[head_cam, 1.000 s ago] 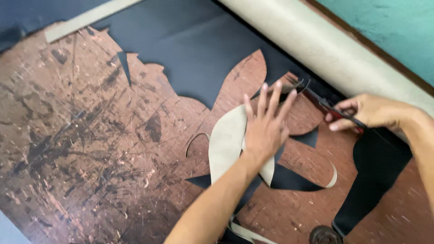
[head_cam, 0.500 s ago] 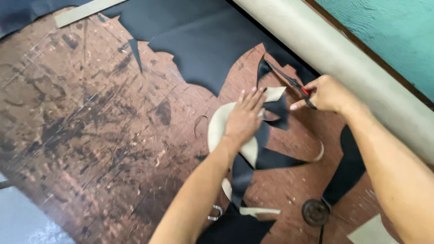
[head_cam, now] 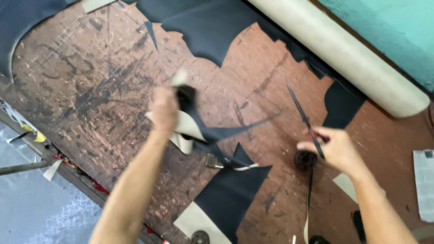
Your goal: The person uses shears to cut black leather along the edges of a beige paper template placed on a wooden workbench. The person repeatedly repositions the template and cuts multiple pieces, then separates the cut leather from the paper and sets the pieces aside.
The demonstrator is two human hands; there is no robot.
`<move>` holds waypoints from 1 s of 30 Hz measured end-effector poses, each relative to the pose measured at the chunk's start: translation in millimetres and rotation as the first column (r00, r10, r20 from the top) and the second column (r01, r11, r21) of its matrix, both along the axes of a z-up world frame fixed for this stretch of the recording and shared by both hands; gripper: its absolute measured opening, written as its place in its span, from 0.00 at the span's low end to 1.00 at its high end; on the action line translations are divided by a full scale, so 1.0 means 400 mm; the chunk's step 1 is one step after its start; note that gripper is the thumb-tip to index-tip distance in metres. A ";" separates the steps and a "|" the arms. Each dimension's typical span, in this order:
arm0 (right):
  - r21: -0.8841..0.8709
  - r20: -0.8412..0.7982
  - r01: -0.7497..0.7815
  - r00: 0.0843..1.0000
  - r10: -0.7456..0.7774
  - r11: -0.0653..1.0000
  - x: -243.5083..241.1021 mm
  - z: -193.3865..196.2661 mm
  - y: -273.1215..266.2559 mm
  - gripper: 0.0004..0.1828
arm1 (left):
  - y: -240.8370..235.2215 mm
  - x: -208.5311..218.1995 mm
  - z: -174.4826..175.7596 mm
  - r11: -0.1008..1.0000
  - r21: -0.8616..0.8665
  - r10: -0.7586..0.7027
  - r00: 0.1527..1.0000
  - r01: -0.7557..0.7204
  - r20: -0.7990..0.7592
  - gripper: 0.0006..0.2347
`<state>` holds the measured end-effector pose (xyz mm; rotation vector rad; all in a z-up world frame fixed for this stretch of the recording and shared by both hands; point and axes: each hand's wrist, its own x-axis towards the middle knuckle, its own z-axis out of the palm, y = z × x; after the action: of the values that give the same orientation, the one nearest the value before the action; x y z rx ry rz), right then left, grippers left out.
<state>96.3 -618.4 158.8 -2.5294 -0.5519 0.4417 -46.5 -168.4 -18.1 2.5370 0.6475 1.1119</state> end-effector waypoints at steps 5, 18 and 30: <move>-0.007 -0.099 0.164 0.981 -0.164 0.986 -0.266 -0.122 -0.298 0.26 | 0.253 -0.483 0.027 0.959 0.074 0.281 0.956 -0.275 -0.080 0.06; 0.158 -0.198 0.287 0.947 -0.254 0.945 -0.785 -0.338 -0.188 0.27 | -0.218 -0.692 -0.036 0.980 -0.153 -0.165 0.955 0.130 -0.245 0.15; 0.010 -0.254 0.498 0.840 -0.479 0.867 -1.039 -0.359 -0.058 0.25 | -0.470 -0.163 0.017 0.581 0.035 -0.644 0.486 0.813 -0.591 0.23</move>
<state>-319.2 -641.8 15.3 -2.3752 0.1757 0.5121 -111.6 -356.4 -11.4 2.8846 -0.6218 0.1842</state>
